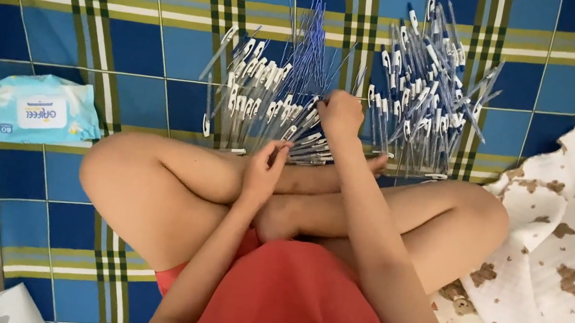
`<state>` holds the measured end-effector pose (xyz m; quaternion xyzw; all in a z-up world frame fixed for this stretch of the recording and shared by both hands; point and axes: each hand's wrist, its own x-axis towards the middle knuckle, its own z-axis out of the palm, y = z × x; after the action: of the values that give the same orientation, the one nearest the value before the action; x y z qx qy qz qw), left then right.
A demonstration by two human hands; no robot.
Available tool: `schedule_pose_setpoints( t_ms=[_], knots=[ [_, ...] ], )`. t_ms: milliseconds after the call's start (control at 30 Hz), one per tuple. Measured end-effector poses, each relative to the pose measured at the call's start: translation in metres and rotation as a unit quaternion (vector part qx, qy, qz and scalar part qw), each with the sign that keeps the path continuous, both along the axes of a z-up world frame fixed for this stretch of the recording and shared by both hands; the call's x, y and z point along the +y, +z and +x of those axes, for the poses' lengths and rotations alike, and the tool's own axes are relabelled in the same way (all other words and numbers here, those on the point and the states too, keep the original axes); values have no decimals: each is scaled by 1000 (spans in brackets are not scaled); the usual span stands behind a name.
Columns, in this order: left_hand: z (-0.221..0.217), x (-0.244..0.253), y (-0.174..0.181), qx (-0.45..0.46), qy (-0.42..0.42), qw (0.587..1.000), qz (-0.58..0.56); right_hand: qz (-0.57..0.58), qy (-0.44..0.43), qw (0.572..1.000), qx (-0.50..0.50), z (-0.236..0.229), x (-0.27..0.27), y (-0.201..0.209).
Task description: A person is sitting on a bed and assembling plastic clips onto a wire frame by sliding them on one by one.
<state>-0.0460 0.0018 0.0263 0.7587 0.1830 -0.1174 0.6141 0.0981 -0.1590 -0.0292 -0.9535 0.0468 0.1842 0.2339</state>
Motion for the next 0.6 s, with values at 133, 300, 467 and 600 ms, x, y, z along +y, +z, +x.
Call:
schedule_pose_setpoints(
  t_ms=[133,300,467,600],
  knots=[
    [0,2,2,7,-18,1000,9,-3,-15,1000,-13,3,8,0],
    [-1,3,-4,17,-17,1000,2,22,-25,999,23,3,14,-1],
    [0,1,5,8,-20,1000,5,57,-62,996,32,9,-2,-38],
    [2,2,9,11,-3,1000,-11,223,-100,969,29,-14,-23,27]
  ],
)
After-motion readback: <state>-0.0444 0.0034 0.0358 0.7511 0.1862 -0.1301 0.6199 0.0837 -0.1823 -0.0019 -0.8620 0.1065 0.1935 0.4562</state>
